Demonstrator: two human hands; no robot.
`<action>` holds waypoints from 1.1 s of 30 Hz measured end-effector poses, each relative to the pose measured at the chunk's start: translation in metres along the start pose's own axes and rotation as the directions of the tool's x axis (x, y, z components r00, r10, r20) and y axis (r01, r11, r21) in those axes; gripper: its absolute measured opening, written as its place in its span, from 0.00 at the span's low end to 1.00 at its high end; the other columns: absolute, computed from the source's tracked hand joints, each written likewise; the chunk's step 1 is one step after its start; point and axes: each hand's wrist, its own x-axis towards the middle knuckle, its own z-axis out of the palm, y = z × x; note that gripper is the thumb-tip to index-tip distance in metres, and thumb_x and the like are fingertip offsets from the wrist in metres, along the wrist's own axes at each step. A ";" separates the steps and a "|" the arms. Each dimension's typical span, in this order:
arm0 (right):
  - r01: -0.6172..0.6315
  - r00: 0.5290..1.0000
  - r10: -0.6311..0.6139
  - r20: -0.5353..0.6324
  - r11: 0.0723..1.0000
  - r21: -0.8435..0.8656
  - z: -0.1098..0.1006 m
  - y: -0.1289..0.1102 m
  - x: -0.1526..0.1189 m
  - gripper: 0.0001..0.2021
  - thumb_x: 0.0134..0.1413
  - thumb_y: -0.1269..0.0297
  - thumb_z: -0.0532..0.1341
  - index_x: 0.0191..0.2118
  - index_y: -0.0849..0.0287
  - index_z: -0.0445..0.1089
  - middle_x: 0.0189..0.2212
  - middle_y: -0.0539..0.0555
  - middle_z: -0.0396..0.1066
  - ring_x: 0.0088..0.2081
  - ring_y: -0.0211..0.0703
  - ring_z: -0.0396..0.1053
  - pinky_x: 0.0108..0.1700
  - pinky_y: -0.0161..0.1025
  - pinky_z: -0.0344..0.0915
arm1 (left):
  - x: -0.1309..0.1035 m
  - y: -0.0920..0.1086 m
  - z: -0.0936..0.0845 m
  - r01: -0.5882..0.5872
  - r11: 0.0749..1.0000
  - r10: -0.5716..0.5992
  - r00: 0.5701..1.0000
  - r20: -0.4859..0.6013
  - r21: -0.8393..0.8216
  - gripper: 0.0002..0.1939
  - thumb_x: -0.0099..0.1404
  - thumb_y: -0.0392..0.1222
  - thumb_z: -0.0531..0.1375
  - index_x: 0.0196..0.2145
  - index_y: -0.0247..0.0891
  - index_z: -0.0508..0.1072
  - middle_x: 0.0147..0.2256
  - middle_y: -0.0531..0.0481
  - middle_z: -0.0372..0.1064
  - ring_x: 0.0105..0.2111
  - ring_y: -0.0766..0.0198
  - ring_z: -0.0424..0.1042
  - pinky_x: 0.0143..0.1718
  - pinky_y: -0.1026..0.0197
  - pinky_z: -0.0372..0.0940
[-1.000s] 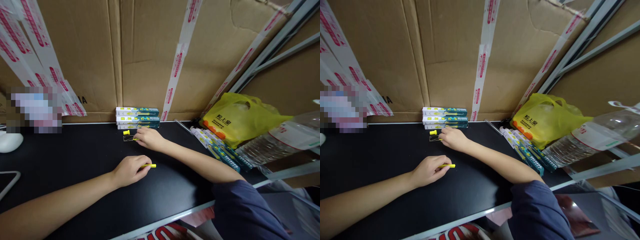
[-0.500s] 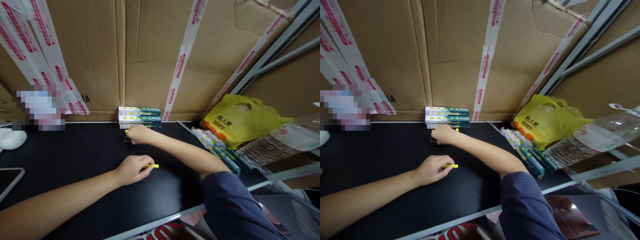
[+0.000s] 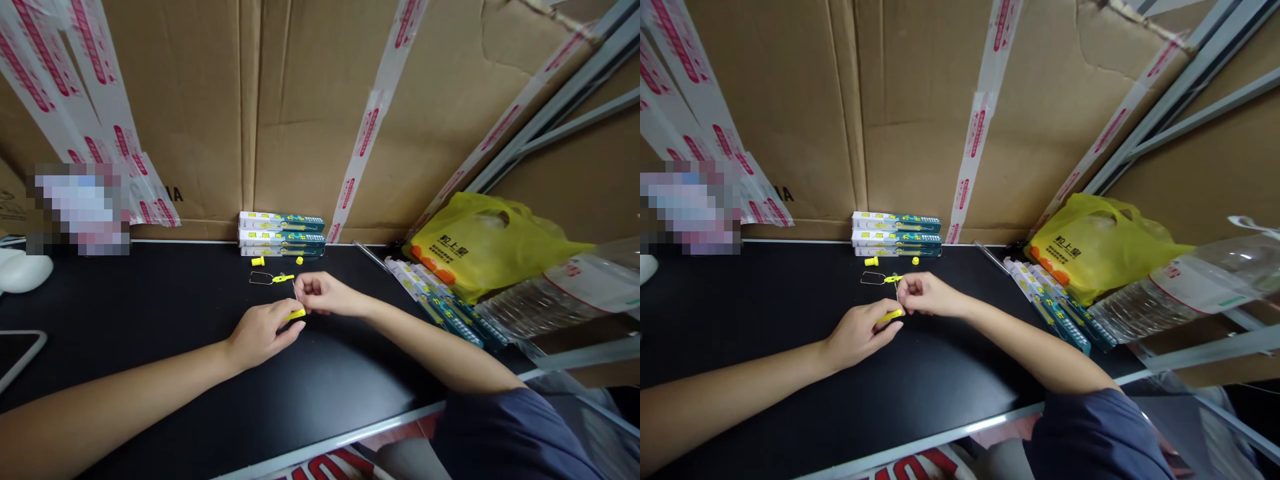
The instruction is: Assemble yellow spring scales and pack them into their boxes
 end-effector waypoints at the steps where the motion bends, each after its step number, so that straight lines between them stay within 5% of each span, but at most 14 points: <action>1: -0.102 0.995 0.100 0.021 0.991 0.087 0.003 0.005 -0.011 0.04 0.49 0.65 0.58 0.30 0.60 0.62 0.18 0.42 0.64 0.15 0.27 0.55 0.16 0.26 0.52 | 0.000 0.000 0.001 0.018 1.000 -0.018 1.000 -0.009 0.009 0.08 0.67 0.42 0.55 0.43 0.40 0.68 0.29 0.55 0.71 0.26 0.67 0.72 0.30 0.66 0.63; 5: -0.272 0.962 0.255 0.095 0.902 0.336 0.018 0.017 -0.037 0.07 0.46 0.65 0.61 0.29 0.60 0.62 0.16 0.42 0.65 0.12 0.25 0.54 0.12 0.23 0.49 | -0.001 -0.004 0.005 -0.013 1.000 0.013 1.000 0.002 0.012 0.12 0.67 0.43 0.56 0.48 0.42 0.67 0.31 0.55 0.72 0.25 0.68 0.71 0.30 0.66 0.63; 9: -0.331 0.943 0.270 0.194 0.813 0.478 0.027 0.022 -0.037 0.07 0.46 0.65 0.61 0.30 0.61 0.63 0.17 0.43 0.67 0.13 0.25 0.56 0.12 0.23 0.51 | -0.001 -0.007 0.005 -0.152 0.988 0.150 0.986 0.066 0.028 0.08 0.70 0.43 0.53 0.40 0.40 0.71 0.30 0.54 0.71 0.26 0.69 0.70 0.29 0.67 0.61; 12: -0.313 0.948 0.239 0.209 0.811 0.493 0.027 0.025 -0.038 0.07 0.49 0.63 0.60 0.30 0.60 0.61 0.19 0.44 0.67 0.14 0.27 0.57 0.12 0.24 0.51 | 0.000 -0.006 0.004 -0.140 0.990 0.139 0.988 0.064 0.016 0.08 0.70 0.42 0.53 0.37 0.39 0.71 0.29 0.54 0.70 0.27 0.70 0.69 0.29 0.67 0.60; 14: -0.252 0.967 0.214 0.137 0.882 0.399 0.027 0.025 -0.041 0.07 0.54 0.61 0.57 0.31 0.59 0.61 0.20 0.45 0.67 0.15 0.28 0.57 0.13 0.25 0.51 | 0.000 -0.005 0.004 -0.114 0.993 0.114 0.991 0.071 0.005 0.08 0.70 0.41 0.54 0.37 0.40 0.71 0.29 0.54 0.70 0.27 0.70 0.69 0.30 0.67 0.60; 17: -0.042 0.998 0.045 -0.055 0.998 0.039 0.028 0.022 -0.049 0.10 0.60 0.59 0.54 0.32 0.59 0.63 0.23 0.47 0.66 0.21 0.30 0.60 0.21 0.27 0.57 | 0.001 -0.004 0.004 -0.095 0.995 0.091 0.992 0.086 0.043 0.07 0.69 0.39 0.54 0.35 0.39 0.71 0.29 0.54 0.69 0.27 0.69 0.69 0.29 0.67 0.59; 21: 0.125 0.982 -0.168 -0.087 0.922 -0.367 0.031 0.019 -0.053 0.11 0.62 0.57 0.56 0.34 0.59 0.65 0.24 0.47 0.65 0.25 0.33 0.61 0.30 0.31 0.57 | 0.000 -0.005 0.006 -0.067 0.992 0.054 0.991 0.121 0.110 0.07 0.68 0.38 0.53 0.33 0.39 0.70 0.30 0.53 0.68 0.28 0.67 0.69 0.29 0.66 0.59; 27: 0.202 0.976 -0.216 -0.011 0.930 -0.309 0.026 0.026 -0.049 0.11 0.65 0.59 0.53 0.34 0.60 0.64 0.25 0.48 0.68 0.27 0.33 0.65 0.32 0.31 0.60 | -0.001 -0.005 0.006 -0.032 0.990 0.008 0.985 0.172 0.138 0.05 0.66 0.37 0.54 0.33 0.39 0.69 0.31 0.53 0.67 0.27 0.66 0.69 0.27 0.65 0.57; 33: 0.167 0.978 -0.194 -0.069 0.943 -0.289 0.022 0.032 -0.048 0.11 0.63 0.58 0.56 0.32 0.59 0.64 0.24 0.48 0.68 0.25 0.33 0.63 0.30 0.30 0.59 | 0.000 -0.005 0.005 0.001 0.994 -0.024 0.978 0.206 0.111 0.05 0.63 0.35 0.56 0.37 0.39 0.70 0.33 0.52 0.69 0.30 0.65 0.71 0.29 0.65 0.59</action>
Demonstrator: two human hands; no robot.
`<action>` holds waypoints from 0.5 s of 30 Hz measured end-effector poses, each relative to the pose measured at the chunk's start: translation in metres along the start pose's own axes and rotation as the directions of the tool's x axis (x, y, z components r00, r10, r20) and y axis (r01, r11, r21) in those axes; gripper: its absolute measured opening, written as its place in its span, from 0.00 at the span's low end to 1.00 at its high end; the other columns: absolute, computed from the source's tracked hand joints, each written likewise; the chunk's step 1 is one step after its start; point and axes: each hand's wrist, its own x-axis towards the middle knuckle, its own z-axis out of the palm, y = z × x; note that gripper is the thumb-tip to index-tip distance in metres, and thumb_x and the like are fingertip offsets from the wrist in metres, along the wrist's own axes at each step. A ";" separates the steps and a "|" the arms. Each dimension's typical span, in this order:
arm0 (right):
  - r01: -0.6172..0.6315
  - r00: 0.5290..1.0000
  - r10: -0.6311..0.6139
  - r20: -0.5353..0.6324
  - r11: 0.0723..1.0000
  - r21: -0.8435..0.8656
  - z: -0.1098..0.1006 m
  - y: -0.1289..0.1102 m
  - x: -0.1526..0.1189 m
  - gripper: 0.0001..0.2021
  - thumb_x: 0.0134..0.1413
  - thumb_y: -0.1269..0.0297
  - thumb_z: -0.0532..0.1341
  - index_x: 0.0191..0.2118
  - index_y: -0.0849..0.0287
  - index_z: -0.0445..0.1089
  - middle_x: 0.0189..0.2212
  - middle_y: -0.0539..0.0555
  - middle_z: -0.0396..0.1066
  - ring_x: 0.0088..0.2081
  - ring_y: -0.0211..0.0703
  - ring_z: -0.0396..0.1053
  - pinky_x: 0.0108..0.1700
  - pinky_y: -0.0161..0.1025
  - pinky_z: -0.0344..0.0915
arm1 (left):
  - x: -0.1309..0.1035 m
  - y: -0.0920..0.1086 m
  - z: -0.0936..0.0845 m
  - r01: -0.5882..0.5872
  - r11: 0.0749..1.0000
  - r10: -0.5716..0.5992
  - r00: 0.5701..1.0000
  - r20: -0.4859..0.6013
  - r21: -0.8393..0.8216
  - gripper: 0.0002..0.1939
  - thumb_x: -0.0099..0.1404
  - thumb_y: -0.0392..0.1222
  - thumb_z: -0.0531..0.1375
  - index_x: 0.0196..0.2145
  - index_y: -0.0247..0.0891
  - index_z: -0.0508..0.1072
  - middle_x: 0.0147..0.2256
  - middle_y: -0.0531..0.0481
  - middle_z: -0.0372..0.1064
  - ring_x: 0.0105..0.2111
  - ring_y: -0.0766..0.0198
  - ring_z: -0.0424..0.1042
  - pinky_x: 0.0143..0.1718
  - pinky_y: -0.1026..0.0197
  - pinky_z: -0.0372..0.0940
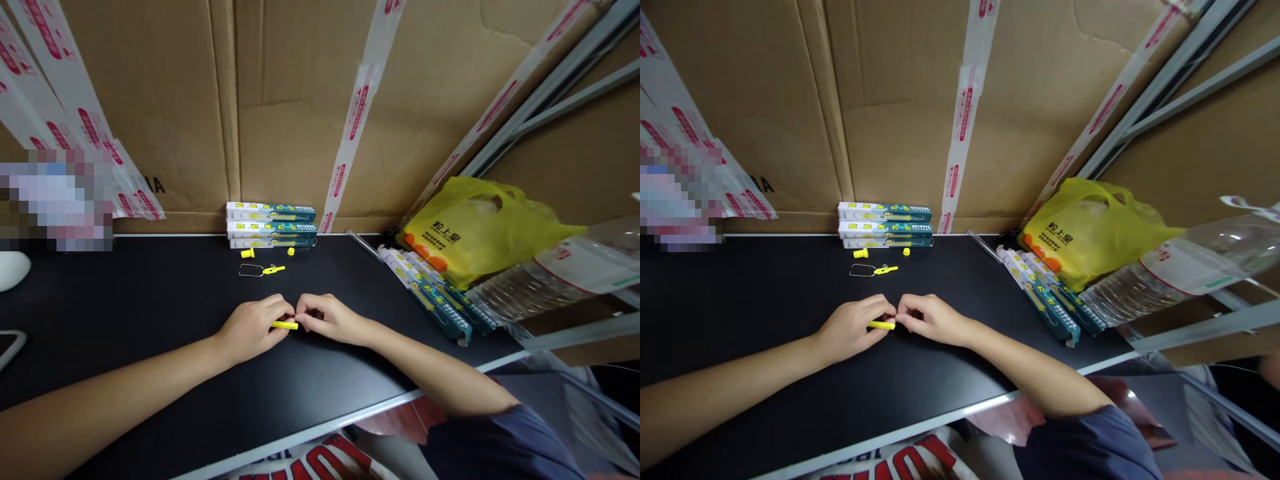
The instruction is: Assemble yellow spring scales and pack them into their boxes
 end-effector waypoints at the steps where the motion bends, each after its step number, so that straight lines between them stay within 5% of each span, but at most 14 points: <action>1: -0.011 0.999 0.011 -0.032 1.000 0.010 0.000 0.001 0.000 0.11 0.63 0.58 0.56 0.32 0.59 0.64 0.24 0.48 0.67 0.25 0.33 0.63 0.29 0.30 0.59 | 0.000 0.000 0.000 -0.002 1.000 0.002 1.000 0.004 -0.006 0.05 0.63 0.35 0.56 0.37 0.39 0.70 0.33 0.52 0.69 0.31 0.64 0.71 0.30 0.65 0.60; 5: -0.024 0.993 0.029 -0.114 0.999 0.042 -0.004 0.001 -0.001 0.12 0.63 0.57 0.55 0.32 0.59 0.62 0.23 0.48 0.66 0.24 0.33 0.62 0.28 0.30 0.59 | 0.001 -0.001 0.000 -0.023 1.000 0.023 1.000 -0.013 -0.010 0.05 0.65 0.36 0.54 0.34 0.39 0.69 0.32 0.53 0.70 0.30 0.65 0.71 0.30 0.65 0.59; 11: 0.119 0.993 -0.109 0.052 0.950 -0.289 -0.004 -0.004 -0.002 0.12 0.66 0.60 0.52 0.32 0.59 0.64 0.24 0.48 0.64 0.26 0.34 0.60 0.31 0.32 0.55 | -0.001 0.000 0.002 -0.056 0.995 0.052 0.997 0.050 0.079 0.08 0.67 0.36 0.51 0.32 0.38 0.68 0.30 0.52 0.70 0.30 0.63 0.72 0.30 0.63 0.59; 15: 0.176 0.983 -0.146 0.110 0.922 -0.345 -0.003 -0.003 -0.001 0.14 0.67 0.61 0.50 0.31 0.59 0.64 0.25 0.49 0.65 0.27 0.34 0.61 0.32 0.32 0.55 | 0.000 0.006 -0.004 -0.008 0.998 0.000 0.990 0.142 0.060 0.11 0.69 0.43 0.49 0.33 0.38 0.68 0.31 0.50 0.71 0.31 0.62 0.72 0.31 0.63 0.59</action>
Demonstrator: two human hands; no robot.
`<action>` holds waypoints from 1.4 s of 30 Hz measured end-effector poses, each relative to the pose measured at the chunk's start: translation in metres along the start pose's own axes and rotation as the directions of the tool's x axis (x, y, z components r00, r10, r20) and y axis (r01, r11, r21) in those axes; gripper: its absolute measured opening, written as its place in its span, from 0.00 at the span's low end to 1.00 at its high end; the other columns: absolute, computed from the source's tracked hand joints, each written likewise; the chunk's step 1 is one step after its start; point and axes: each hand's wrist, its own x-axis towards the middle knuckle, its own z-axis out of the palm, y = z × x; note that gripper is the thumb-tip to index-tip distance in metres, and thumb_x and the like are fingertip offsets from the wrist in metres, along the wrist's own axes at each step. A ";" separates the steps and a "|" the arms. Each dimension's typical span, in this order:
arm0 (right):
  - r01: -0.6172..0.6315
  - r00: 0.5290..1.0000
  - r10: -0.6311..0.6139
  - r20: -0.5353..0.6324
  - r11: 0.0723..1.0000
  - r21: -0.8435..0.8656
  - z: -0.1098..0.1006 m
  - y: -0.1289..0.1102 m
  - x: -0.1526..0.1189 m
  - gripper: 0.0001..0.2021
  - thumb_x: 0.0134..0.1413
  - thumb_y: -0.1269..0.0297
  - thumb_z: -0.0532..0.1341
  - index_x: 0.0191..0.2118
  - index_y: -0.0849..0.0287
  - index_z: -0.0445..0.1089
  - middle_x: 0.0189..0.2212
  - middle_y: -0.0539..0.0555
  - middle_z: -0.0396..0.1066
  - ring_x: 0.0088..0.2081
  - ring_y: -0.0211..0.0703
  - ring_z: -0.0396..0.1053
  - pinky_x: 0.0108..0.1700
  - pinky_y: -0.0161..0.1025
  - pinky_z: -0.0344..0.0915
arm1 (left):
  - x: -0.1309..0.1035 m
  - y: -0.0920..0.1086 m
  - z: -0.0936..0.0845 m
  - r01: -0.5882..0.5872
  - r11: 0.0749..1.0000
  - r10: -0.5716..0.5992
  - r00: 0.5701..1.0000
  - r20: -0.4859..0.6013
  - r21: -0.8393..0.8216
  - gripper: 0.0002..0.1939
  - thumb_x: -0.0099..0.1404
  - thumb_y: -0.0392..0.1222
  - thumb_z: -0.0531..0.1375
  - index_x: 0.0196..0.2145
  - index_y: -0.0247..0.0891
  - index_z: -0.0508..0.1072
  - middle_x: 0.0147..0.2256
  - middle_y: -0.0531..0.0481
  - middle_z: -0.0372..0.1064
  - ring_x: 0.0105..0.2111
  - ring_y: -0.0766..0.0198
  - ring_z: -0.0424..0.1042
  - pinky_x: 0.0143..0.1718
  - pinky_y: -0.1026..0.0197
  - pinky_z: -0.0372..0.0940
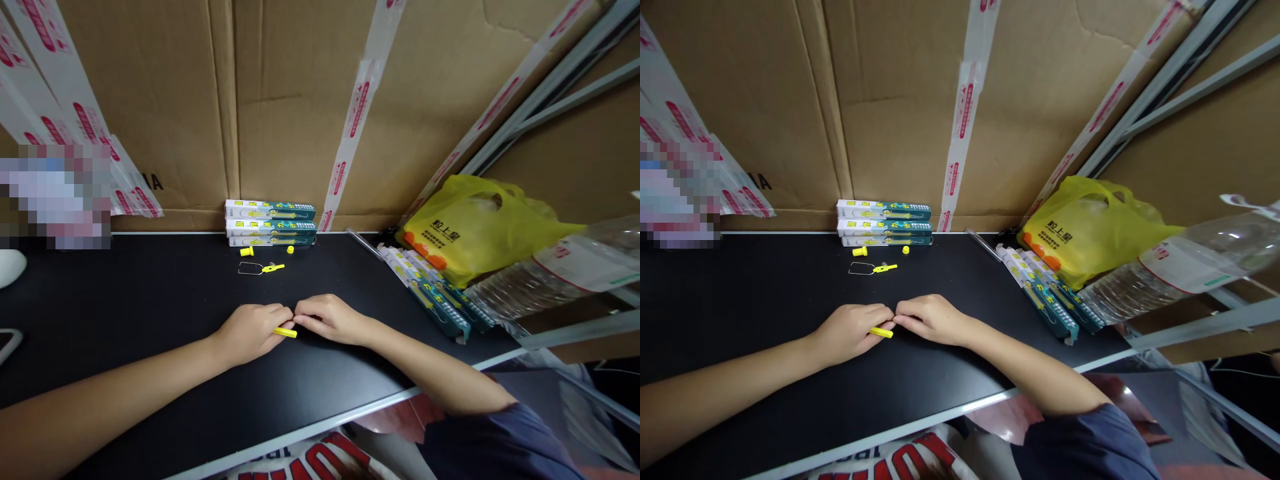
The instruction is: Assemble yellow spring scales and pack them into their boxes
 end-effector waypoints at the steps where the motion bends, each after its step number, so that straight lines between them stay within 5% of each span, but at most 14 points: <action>1: -0.003 1.000 0.003 -0.006 1.000 -0.008 0.000 0.001 0.000 0.14 0.67 0.61 0.50 0.31 0.59 0.65 0.25 0.49 0.66 0.27 0.35 0.61 0.32 0.32 0.55 | 0.000 0.002 -0.004 0.034 0.998 -0.033 0.999 0.027 -0.048 0.11 0.68 0.46 0.51 0.35 0.38 0.68 0.32 0.50 0.71 0.31 0.62 0.71 0.31 0.63 0.59; 4: -0.017 1.000 0.017 -0.024 1.000 -0.009 -0.003 0.006 0.000 0.15 0.67 0.60 0.50 0.32 0.60 0.67 0.26 0.51 0.68 0.29 0.36 0.64 0.34 0.32 0.58 | 0.002 0.005 -0.017 0.205 0.944 -0.193 0.978 0.074 -0.258 0.14 0.66 0.52 0.53 0.41 0.40 0.67 0.25 0.56 0.64 0.26 0.64 0.67 0.30 0.63 0.60; 8: -0.013 0.999 0.015 -0.030 0.999 0.051 -0.006 0.008 -0.001 0.14 0.67 0.62 0.50 0.38 0.61 0.70 0.30 0.53 0.73 0.32 0.37 0.69 0.38 0.33 0.62 | 0.006 0.003 -0.023 0.337 0.703 -0.313 0.937 0.153 -0.626 0.16 0.71 0.50 0.42 0.41 0.40 0.64 0.25 0.58 0.56 0.21 0.69 0.59 0.20 0.67 0.59; 16: -0.042 0.998 0.041 -0.044 0.999 -0.020 -0.003 0.007 -0.001 0.14 0.67 0.63 0.50 0.38 0.62 0.71 0.31 0.54 0.74 0.33 0.39 0.71 0.38 0.34 0.63 | 0.004 0.002 -0.007 0.434 0.546 -0.307 0.900 0.310 -0.717 0.14 0.68 0.51 0.48 0.39 0.38 0.65 0.19 0.61 0.57 0.15 0.70 0.65 0.15 0.69 0.62; 23: 0.008 1.000 -0.009 -0.016 0.997 -0.083 -0.001 0.010 0.000 0.16 0.68 0.62 0.49 0.36 0.60 0.71 0.30 0.53 0.73 0.33 0.38 0.69 0.38 0.34 0.61 | 0.004 0.004 -0.006 0.574 0.330 -0.241 0.819 0.521 -0.749 0.12 0.68 0.48 0.47 0.41 0.38 0.62 0.17 0.61 0.61 0.11 0.71 0.62 0.11 0.72 0.55; 28: 0.062 0.995 -0.078 -0.065 0.973 -0.223 0.000 0.008 0.000 0.15 0.67 0.60 0.51 0.34 0.60 0.70 0.28 0.52 0.70 0.31 0.37 0.66 0.35 0.33 0.60 | 0.004 0.006 -0.006 0.590 0.384 -0.271 0.807 0.524 -0.710 0.09 0.68 0.45 0.46 0.36 0.39 0.61 0.17 0.62 0.59 0.10 0.75 0.51 0.09 0.74 0.47; 33: 0.130 0.985 -0.163 -0.055 0.917 -0.377 -0.001 0.008 -0.001 0.15 0.67 0.59 0.51 0.33 0.59 0.69 0.27 0.52 0.68 0.30 0.38 0.64 0.34 0.33 0.57 | 0.004 0.008 -0.006 0.562 0.431 -0.290 0.827 0.481 -0.707 0.11 0.68 0.47 0.45 0.32 0.40 0.59 0.18 0.61 0.58 0.13 0.74 0.52 0.12 0.72 0.49; 39: 0.146 0.986 -0.164 -0.025 0.929 -0.340 0.000 0.004 -0.001 0.16 0.67 0.61 0.51 0.30 0.59 0.67 0.24 0.51 0.65 0.28 0.37 0.62 0.33 0.34 0.55 | 0.002 0.013 -0.016 0.415 0.736 -0.248 0.900 0.358 -0.535 0.12 0.69 0.42 0.43 0.31 0.40 0.61 0.17 0.58 0.59 0.18 0.69 0.59 0.23 0.66 0.55; 42: 0.127 0.990 -0.138 -0.022 0.954 -0.270 0.000 0.002 -0.001 0.16 0.67 0.61 0.50 0.29 0.59 0.66 0.24 0.51 0.65 0.27 0.37 0.61 0.33 0.34 0.56 | 0.002 0.012 -0.018 0.377 0.808 -0.221 0.907 0.359 -0.454 0.13 0.70 0.42 0.43 0.30 0.40 0.61 0.18 0.57 0.59 0.19 0.67 0.60 0.25 0.64 0.55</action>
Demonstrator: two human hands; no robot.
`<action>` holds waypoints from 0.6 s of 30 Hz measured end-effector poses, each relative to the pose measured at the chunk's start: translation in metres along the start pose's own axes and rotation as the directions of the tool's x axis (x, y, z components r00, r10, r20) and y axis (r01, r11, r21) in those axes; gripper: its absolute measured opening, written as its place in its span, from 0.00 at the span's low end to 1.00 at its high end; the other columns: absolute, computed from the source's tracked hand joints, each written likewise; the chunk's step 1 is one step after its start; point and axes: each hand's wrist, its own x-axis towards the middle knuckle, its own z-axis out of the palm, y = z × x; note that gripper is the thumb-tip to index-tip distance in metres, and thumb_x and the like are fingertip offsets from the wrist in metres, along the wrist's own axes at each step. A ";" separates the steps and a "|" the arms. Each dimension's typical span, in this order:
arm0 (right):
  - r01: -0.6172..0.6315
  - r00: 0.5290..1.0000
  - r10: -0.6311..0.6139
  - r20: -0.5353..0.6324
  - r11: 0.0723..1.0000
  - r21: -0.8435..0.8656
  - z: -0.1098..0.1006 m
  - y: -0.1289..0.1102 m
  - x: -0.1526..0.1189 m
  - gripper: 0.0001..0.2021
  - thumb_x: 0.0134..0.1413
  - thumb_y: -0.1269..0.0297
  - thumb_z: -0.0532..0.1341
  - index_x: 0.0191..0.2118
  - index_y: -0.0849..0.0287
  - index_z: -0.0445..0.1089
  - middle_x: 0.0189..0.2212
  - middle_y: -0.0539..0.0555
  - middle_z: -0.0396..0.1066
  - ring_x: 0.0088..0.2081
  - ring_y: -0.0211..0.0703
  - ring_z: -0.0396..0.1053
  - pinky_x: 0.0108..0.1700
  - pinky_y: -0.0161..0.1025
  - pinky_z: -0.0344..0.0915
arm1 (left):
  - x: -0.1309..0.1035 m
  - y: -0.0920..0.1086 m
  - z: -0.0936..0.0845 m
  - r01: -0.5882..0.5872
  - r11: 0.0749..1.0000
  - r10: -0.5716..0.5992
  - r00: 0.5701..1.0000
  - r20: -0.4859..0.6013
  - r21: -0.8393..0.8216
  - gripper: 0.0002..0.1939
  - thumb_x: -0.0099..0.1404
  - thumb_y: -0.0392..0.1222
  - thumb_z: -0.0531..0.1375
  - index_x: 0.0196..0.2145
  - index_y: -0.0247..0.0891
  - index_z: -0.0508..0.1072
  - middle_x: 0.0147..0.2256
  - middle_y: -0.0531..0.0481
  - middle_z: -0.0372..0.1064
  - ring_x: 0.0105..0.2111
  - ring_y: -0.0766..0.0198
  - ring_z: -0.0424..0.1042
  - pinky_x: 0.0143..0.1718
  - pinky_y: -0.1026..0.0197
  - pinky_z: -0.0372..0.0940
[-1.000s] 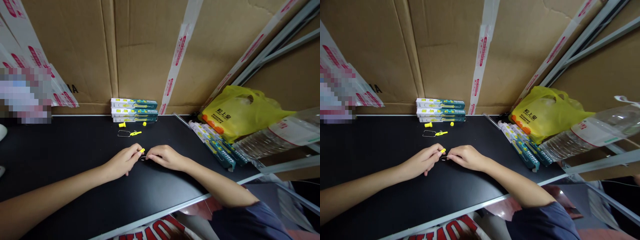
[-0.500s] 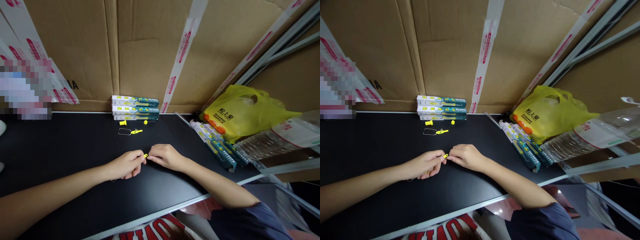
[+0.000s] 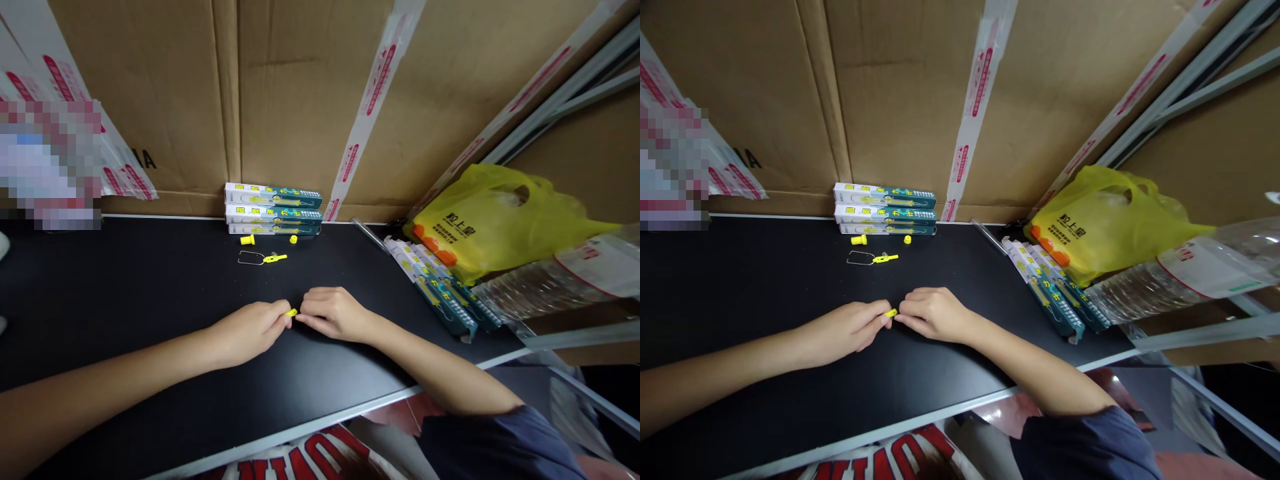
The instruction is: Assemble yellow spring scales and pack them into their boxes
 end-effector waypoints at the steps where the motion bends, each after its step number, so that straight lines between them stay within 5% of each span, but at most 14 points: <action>1: -0.007 1.000 0.007 -0.001 1.000 0.018 0.000 -0.001 0.000 0.16 0.67 0.62 0.50 0.29 0.59 0.66 0.23 0.50 0.64 0.27 0.37 0.61 0.33 0.34 0.56 | 0.000 -0.001 0.000 -0.005 1.000 0.005 1.000 0.002 0.025 0.13 0.70 0.42 0.42 0.30 0.40 0.61 0.19 0.57 0.60 0.20 0.66 0.61 0.26 0.64 0.55; 6: -0.026 0.999 0.027 -0.029 0.999 0.030 0.003 -0.003 -0.002 0.15 0.67 0.63 0.51 0.27 0.58 0.63 0.23 0.50 0.63 0.27 0.37 0.60 0.32 0.35 0.55 | 0.001 -0.002 -0.001 -0.039 0.986 0.042 0.999 -0.011 0.160 0.13 0.70 0.42 0.43 0.32 0.39 0.63 0.30 0.50 0.68 0.30 0.62 0.67 0.32 0.61 0.55; 18: -0.059 0.992 0.072 -0.100 0.991 0.124 0.015 -0.008 -0.004 0.15 0.66 0.65 0.51 0.25 0.58 0.60 0.22 0.50 0.61 0.27 0.37 0.57 0.32 0.35 0.55 | -0.001 -0.001 -0.005 -0.020 0.981 0.011 0.999 0.047 0.192 0.15 0.71 0.45 0.43 0.34 0.39 0.66 0.29 0.49 0.68 0.29 0.60 0.68 0.31 0.60 0.54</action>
